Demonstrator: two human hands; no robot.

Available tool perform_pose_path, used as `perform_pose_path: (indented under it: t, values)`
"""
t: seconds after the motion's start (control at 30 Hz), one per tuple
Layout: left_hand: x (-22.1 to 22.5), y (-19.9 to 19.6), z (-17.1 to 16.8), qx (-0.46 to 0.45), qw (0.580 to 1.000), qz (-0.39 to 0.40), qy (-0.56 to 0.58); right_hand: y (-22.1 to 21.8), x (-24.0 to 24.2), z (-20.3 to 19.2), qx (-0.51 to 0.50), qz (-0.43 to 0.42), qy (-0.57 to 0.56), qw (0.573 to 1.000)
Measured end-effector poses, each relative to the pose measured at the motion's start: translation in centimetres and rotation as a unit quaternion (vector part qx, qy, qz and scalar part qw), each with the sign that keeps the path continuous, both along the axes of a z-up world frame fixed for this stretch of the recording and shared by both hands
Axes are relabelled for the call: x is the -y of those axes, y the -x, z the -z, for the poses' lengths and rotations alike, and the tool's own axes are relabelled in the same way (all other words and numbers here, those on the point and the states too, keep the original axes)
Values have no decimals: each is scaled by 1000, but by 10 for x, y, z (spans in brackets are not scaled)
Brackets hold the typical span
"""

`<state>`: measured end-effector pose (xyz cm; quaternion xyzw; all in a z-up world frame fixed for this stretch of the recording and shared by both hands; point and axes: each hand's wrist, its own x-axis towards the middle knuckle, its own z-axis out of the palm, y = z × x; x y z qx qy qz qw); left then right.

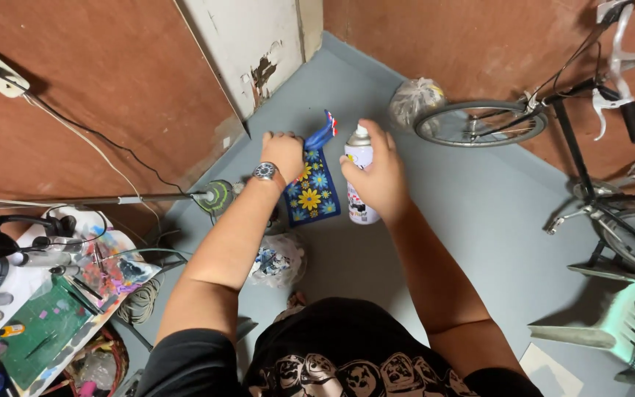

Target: Applying spray paint to an action figure while rotating it to ensure even coverage.

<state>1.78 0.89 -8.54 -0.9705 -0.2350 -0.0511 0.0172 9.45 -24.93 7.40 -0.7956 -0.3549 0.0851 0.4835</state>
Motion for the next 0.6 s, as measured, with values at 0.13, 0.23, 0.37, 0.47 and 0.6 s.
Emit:
perform_pose_path:
  t: [0.13, 0.23, 0.37, 0.47, 0.6]
  values:
    - [10, 0, -6, 30, 993, 35, -112, 0, -2, 19, 42, -11, 8, 999]
    - [15, 5, -20, 52, 986, 40, -156, 6, 7, 29, 47, -10, 34, 998]
    - [22, 10, -32, 100, 972, 65, -203, 5, 6, 7, 69, 0, 24, 997]
    - [27, 11, -35, 131, 962, 89, -221, -3, -11, 10, 76, 5, 1, 997]
    - [32, 10, -44, 142, 958, 89, -233, 0, -5, 48, 98, -10, 15, 995]
